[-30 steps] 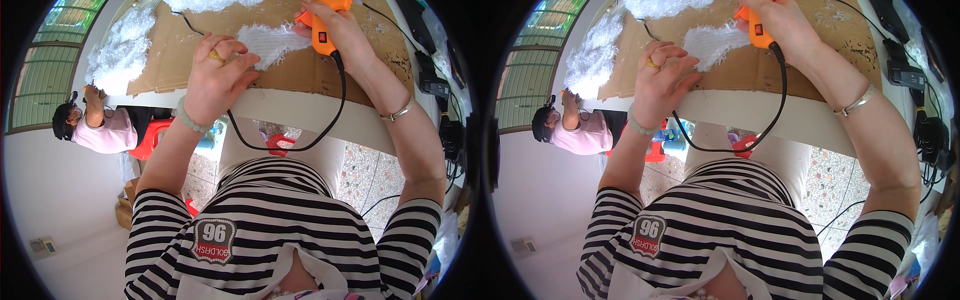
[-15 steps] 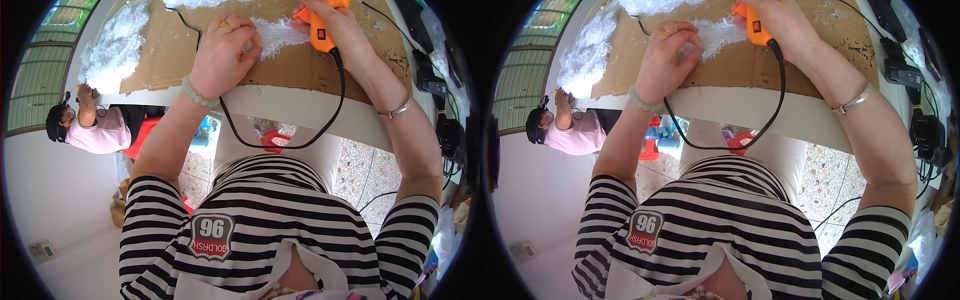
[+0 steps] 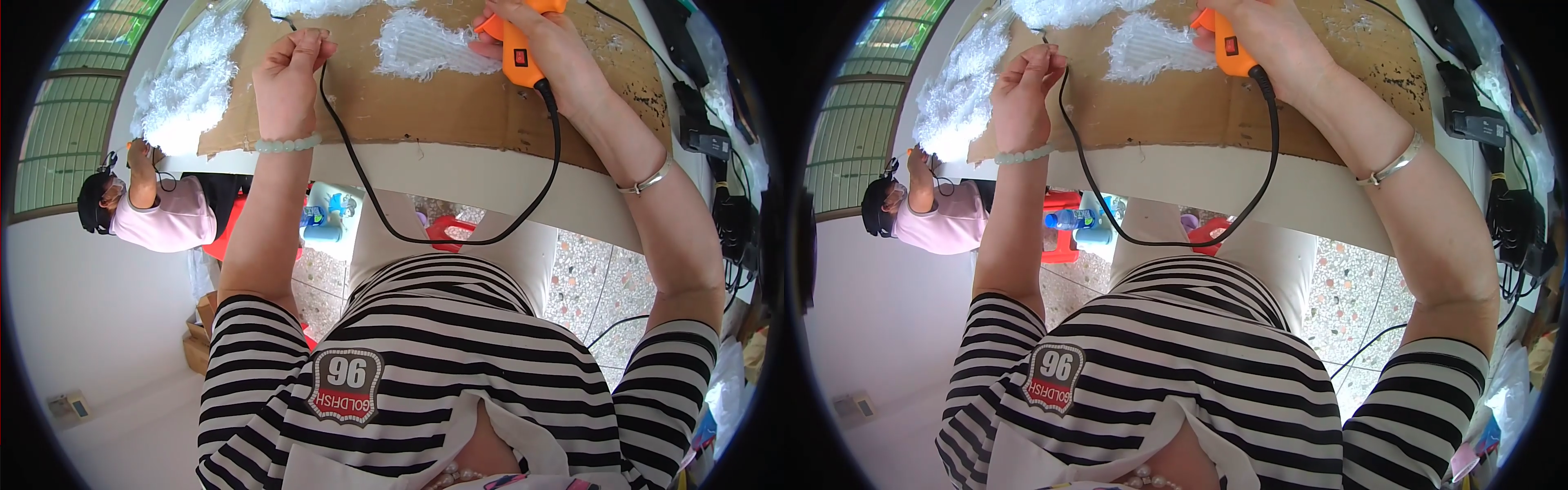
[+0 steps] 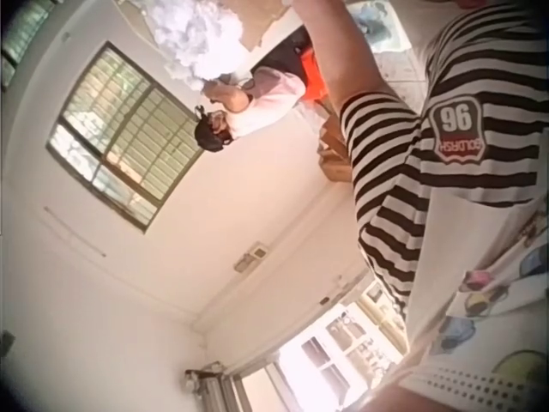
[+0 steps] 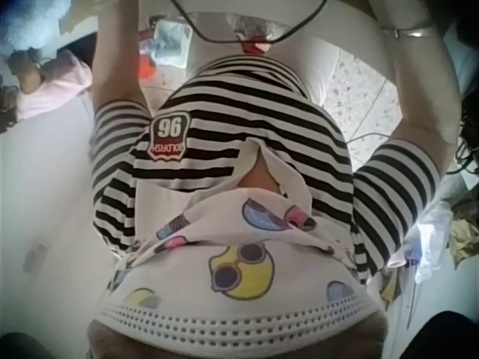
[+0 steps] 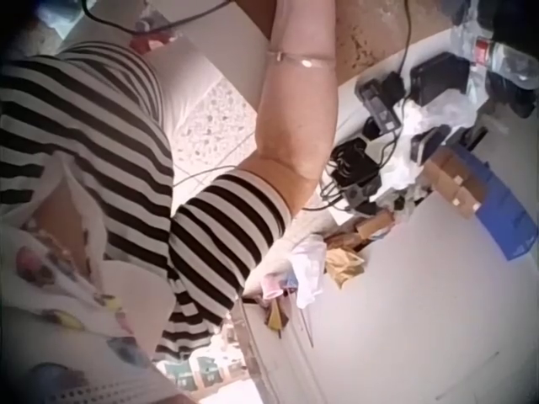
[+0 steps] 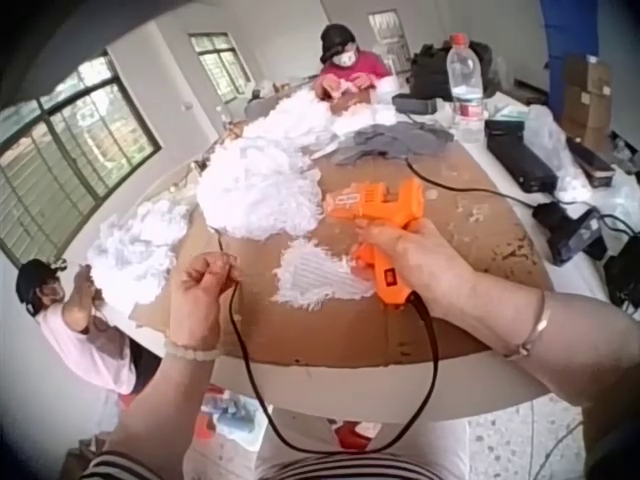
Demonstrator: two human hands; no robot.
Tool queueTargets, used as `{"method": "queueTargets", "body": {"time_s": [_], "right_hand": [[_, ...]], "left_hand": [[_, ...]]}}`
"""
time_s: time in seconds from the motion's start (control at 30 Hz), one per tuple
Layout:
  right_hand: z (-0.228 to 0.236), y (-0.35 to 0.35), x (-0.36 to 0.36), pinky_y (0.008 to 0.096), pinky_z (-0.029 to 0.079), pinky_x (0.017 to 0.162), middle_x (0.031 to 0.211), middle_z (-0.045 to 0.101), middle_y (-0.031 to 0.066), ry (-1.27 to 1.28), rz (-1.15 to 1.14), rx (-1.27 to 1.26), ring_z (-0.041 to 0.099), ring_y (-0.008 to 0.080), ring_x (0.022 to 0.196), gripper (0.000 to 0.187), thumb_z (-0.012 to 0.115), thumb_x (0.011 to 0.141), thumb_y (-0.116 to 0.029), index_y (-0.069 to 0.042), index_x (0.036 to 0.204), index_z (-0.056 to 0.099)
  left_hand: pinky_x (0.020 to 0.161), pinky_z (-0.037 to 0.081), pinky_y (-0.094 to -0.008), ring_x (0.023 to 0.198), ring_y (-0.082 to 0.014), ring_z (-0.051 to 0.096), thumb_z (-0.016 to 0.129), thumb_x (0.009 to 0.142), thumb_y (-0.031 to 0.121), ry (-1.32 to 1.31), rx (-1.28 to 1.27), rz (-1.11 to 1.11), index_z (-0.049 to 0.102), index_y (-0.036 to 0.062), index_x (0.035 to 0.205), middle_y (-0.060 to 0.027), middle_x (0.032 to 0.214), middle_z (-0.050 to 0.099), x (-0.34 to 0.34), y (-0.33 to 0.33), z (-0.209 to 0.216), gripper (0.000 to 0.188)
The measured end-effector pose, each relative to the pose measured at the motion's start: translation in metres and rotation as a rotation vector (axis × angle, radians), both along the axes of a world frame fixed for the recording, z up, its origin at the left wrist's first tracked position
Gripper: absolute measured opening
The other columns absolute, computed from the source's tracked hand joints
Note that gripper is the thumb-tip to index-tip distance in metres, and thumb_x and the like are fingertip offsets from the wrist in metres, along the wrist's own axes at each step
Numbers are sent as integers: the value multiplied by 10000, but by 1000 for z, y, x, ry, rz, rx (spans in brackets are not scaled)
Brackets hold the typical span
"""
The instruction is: Use a hot glue gun to apply adhesive to white fibrous material while crafting.
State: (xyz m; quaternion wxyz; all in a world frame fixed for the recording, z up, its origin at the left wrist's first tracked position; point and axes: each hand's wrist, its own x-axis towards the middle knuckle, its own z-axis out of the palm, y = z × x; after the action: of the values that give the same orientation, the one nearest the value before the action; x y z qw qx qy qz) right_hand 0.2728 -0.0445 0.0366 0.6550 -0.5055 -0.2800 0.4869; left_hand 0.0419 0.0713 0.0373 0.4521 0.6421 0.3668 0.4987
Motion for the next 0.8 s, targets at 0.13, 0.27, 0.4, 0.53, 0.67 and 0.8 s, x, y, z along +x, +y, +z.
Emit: {"method": "queueTargets", "body": {"time_s": [0.13,0.27,0.4,0.53,0.67,0.8], "right_hand": [[-2,0,1,270,518,634,863,607,63,17,-9,30,606,165,711,220,554,925,-181,-28,1082,579],[0,0,1,274,519,636,867,605,64,-12,6,-17,605,164,721,220,558,922,-177,-28,1082,579],[3,-2,0,282,523,640,870,608,76,-24,6,-30,615,174,747,213,554,924,-176,-27,1074,578],[-8,-7,4,258,511,736,936,636,66,-230,34,41,643,153,878,332,542,924,-300,-22,1102,571],[-17,-3,10,253,509,733,962,641,55,-208,71,94,648,157,874,362,554,917,-304,-25,1148,565],[-13,-6,6,251,506,715,965,638,44,-216,71,90,644,153,867,357,569,906,-311,-35,1133,572]], "left_hand": [[672,471,-227,742,-91,602,502,896,29,284,137,-66,530,24,1214,-74,824,676,-10,-21,1,319],[716,484,-286,778,-167,622,482,859,-3,650,502,-97,438,83,1327,-119,947,684,-13,-49,-8,478],[751,482,-349,857,-293,629,513,826,7,734,588,-109,369,86,1382,-153,986,666,0,-65,-12,580],[836,463,-432,914,-358,614,511,784,-17,656,607,-122,392,49,1358,-158,933,665,14,-69,-13,590],[882,433,-471,967,-350,606,534,755,-33,820,982,-160,408,69,1355,-151,940,658,20,-63,-14,621],[904,408,-513,1016,-333,594,563,721,-44,915,1104,-250,469,105,1320,-122,929,650,21,-69,0,624]]}}
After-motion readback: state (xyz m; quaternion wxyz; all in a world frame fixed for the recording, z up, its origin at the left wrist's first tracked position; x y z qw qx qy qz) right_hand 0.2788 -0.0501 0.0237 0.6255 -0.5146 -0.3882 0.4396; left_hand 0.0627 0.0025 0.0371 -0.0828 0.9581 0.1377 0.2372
